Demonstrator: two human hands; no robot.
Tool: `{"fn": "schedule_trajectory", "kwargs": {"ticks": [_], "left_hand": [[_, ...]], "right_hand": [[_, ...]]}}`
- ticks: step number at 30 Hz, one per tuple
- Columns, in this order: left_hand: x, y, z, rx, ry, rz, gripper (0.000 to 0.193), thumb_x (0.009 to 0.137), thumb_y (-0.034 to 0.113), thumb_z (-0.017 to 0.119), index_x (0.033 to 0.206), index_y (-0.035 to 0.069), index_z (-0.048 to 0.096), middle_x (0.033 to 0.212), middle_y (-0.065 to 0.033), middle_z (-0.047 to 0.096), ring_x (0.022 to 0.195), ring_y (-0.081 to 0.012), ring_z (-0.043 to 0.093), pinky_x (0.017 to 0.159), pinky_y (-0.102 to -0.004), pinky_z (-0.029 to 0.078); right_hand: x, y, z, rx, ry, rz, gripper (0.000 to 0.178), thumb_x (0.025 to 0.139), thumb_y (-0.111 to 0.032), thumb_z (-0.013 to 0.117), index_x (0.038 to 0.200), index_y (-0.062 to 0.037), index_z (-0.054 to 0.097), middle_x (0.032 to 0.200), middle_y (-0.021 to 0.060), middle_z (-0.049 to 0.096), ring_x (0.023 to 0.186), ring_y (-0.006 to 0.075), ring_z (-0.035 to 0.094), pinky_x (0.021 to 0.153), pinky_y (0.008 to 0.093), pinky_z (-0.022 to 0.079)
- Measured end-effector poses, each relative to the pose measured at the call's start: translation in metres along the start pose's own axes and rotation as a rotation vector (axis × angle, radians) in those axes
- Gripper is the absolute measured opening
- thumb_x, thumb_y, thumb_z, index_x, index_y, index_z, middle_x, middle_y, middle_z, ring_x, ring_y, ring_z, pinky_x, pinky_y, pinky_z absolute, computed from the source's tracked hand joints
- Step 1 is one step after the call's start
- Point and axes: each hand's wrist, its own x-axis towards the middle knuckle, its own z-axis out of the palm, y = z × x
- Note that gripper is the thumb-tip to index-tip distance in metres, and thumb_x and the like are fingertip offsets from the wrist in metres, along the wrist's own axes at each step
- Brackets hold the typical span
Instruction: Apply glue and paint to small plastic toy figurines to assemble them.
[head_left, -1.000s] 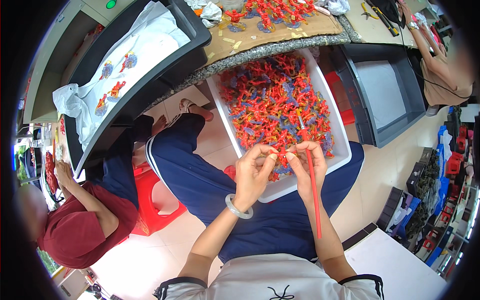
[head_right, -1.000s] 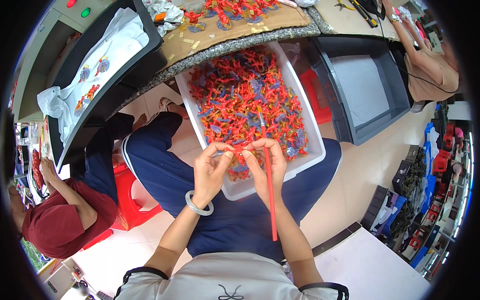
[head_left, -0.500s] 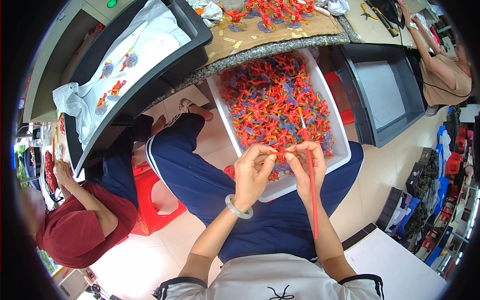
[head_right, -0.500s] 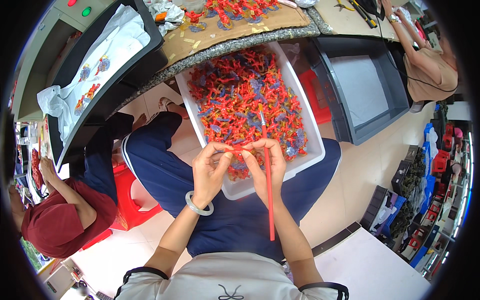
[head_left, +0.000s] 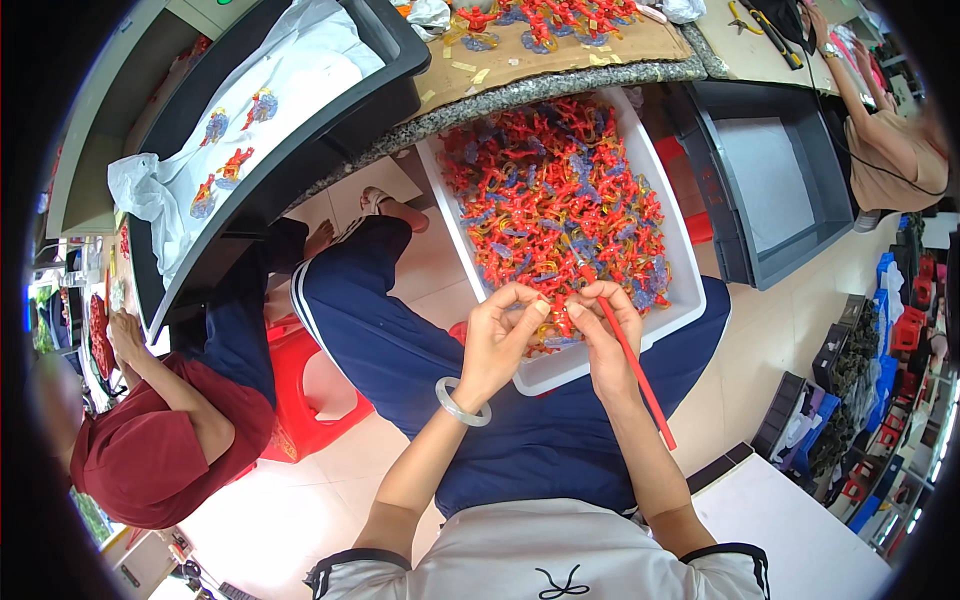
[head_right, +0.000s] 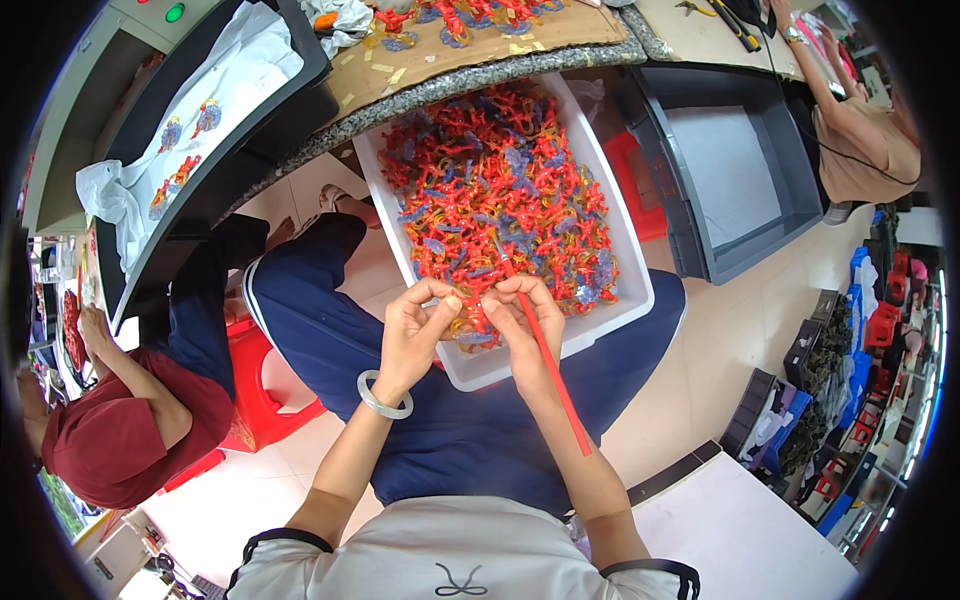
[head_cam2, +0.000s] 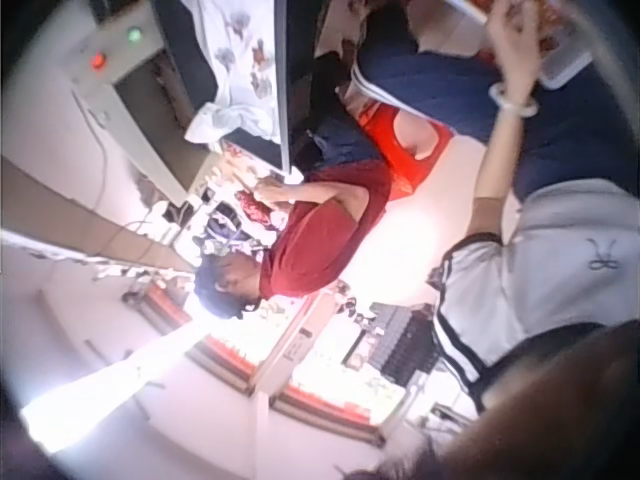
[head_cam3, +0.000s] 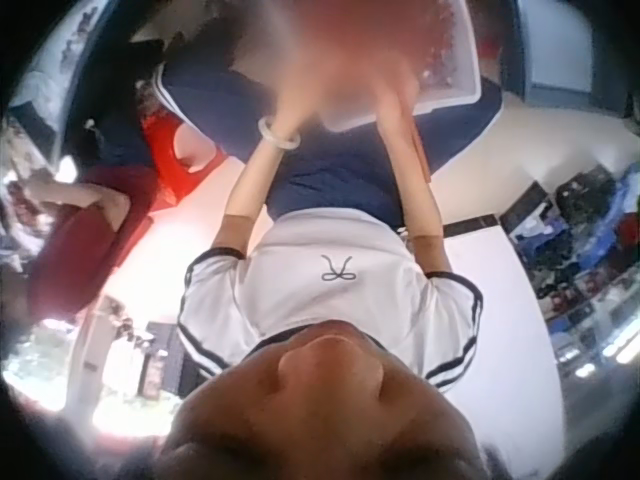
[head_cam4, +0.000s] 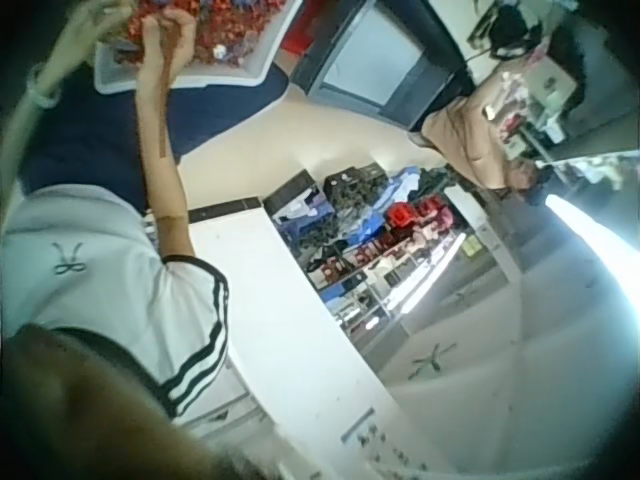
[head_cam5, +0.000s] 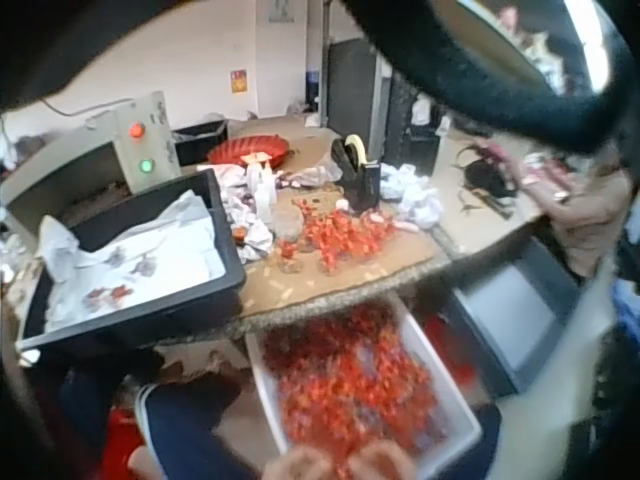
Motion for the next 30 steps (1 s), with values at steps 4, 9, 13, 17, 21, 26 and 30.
{"fn": "schedule_trajectory", "kwargs": {"ticks": [4,9,13,17,21,26,30], "left_hand": [[-0.0009,0.0033,0.0015,-0.015,-0.003,-0.006,0.01,0.093,0.008,0.058,0.095,-0.002,0.057,0.086,-0.0013,0.061,0.076,-0.0078,0.063,0.063,-0.0217,0.053],[-0.0016,0.0026,-0.0011,0.019,-0.03,-0.01,0.012,0.094,0.009,0.057,0.097,-0.002,0.057,0.087,-0.0021,0.061,0.077,-0.008,0.062,0.062,-0.0215,0.052],[-0.002,0.0055,0.001,0.023,-0.029,-0.013,0.014,0.095,0.01,0.056,0.101,-0.002,0.057,0.089,-0.0023,0.062,0.079,-0.0079,0.062,0.066,-0.0212,0.051],[-0.0001,0.0023,0.0002,0.017,-0.043,0.039,0.014,0.095,0.01,0.055,0.103,-0.002,0.058,0.09,-0.0022,0.062,0.083,-0.0078,0.061,0.072,-0.0218,0.051],[0.0003,0.0021,-0.0011,0.072,-0.045,0.091,0.015,0.095,0.012,0.056,0.104,0.0,0.059,0.09,-0.0004,0.062,0.081,-0.0048,0.058,0.065,-0.0185,0.046],[0.0001,0.0021,0.0014,0.063,-0.004,0.097,0.014,0.095,0.011,0.056,0.103,0.001,0.059,0.089,0.0005,0.06,0.08,-0.0034,0.056,0.064,-0.0178,0.045],[-0.0009,0.0057,0.0002,0.083,0.015,0.062,0.013,0.094,0.007,0.056,0.101,-0.003,0.06,0.093,-0.0032,0.061,0.085,-0.0078,0.06,0.071,-0.0219,0.051]], "right_hand": [[-0.0012,-0.0037,0.0013,-0.022,-0.009,-0.011,0.019,0.085,0.0,0.064,0.1,-0.0037,0.053,0.089,0.004,0.062,0.085,0.0073,0.059,0.075,0.0208,0.046],[-0.0033,-0.0049,0.0014,-0.065,-0.052,-0.103,0.021,0.086,0.002,0.062,0.103,-0.0032,0.051,0.092,0.0053,0.061,0.084,0.0068,0.058,0.074,0.0203,0.046],[-0.0048,-0.0053,0.0018,-0.122,-0.061,-0.169,0.022,0.086,0.004,0.06,0.104,-0.0028,0.049,0.094,0.006,0.059,0.082,0.0069,0.057,0.074,0.0204,0.046],[-0.0038,-0.0054,0.0049,-0.124,-0.059,-0.199,0.022,0.086,0.004,0.06,0.104,-0.003,0.049,0.095,0.0061,0.059,0.084,0.0079,0.058,0.075,0.0216,0.047],[-0.0021,-0.0034,0.0055,-0.179,-0.062,-0.286,0.023,0.085,0.005,0.061,0.104,-0.0028,0.049,0.097,0.0067,0.059,0.088,0.0098,0.058,0.079,0.0236,0.048],[-0.0009,0.0006,0.0042,-0.195,-0.058,-0.313,0.025,0.084,0.006,0.061,0.104,-0.0025,0.049,0.097,0.0074,0.059,0.09,0.0111,0.059,0.081,0.0245,0.048],[-0.0016,0.0018,0.0055,-0.2,-0.054,-0.32,0.026,0.083,0.007,0.061,0.103,-0.0024,0.048,0.097,0.008,0.059,0.09,0.0118,0.059,0.08,0.0246,0.049]]}}
